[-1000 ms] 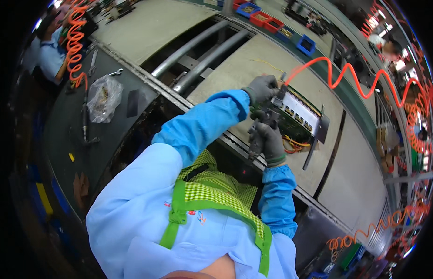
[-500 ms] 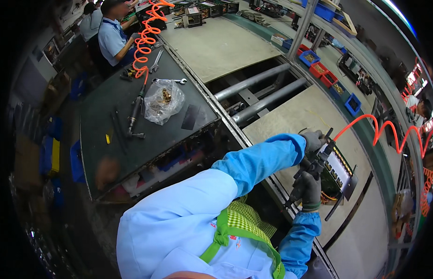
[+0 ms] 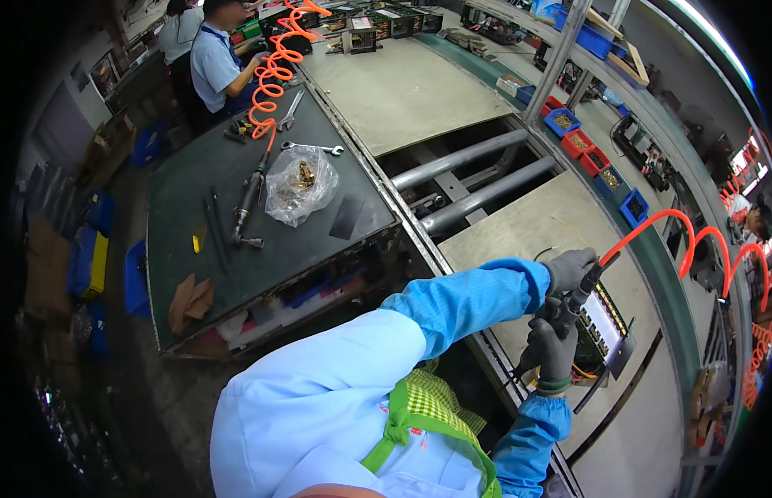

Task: The person uses a pneumatic screwdriver to fasten screws into a green circuit board assembly mounted on a metal frame. They repeatedly pick up screws from a plastic bag, position them on the board, and drive them in with the tool. The person also adjusts the board's position and handles a yellow plastic component during the process.

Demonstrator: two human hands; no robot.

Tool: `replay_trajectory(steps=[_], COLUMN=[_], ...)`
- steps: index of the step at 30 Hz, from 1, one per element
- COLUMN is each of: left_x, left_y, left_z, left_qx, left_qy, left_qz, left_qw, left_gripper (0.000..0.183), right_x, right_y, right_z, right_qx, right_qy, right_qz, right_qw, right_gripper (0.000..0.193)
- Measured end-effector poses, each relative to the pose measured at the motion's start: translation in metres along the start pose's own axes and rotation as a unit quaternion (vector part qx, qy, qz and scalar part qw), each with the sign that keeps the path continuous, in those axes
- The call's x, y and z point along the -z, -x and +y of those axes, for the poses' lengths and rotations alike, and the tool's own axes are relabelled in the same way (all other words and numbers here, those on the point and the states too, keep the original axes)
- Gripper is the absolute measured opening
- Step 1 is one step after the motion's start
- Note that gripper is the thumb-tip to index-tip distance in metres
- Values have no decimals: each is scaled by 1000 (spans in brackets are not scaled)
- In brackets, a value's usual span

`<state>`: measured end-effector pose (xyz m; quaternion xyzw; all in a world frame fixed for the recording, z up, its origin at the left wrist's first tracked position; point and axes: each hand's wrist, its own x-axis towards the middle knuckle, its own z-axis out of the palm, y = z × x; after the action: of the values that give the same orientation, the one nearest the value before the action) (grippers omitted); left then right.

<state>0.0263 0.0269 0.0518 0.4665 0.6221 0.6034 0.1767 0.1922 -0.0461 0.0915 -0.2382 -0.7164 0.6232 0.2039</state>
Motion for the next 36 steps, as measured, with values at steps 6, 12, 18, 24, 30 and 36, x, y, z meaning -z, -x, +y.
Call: replay_trajectory(steps=[6,12,18,24,30,36], left_x=[-3,-51,1,12,6,4], left_y=[4,-12,-10,-5,-36,-41], left_z=[23,-40,-9,-4,-24,-24], left_qx=[-57,-153,-122,-86,16,98], left_qy=[-118,-164,-245,-208,-238,-290], left_qz=[-104,-107,-194,-201,-249,-203], left_qw=[986,968,942,953,939,930], left_gripper=[25,22,22,34,56,41], right_x=[20,10,15,18,20,21], right_y=[14,40,36,34,36,44], right_z=[38,66,88,80,77,69], right_qx=[2,-29,-8,1,22,43], right_qy=[18,-14,-82,-67,-91,-55], right_qz=[52,119,155,175,166,150], right_qw=[998,992,985,982,982,986], right_gripper=[31,43,43,40,41,43])
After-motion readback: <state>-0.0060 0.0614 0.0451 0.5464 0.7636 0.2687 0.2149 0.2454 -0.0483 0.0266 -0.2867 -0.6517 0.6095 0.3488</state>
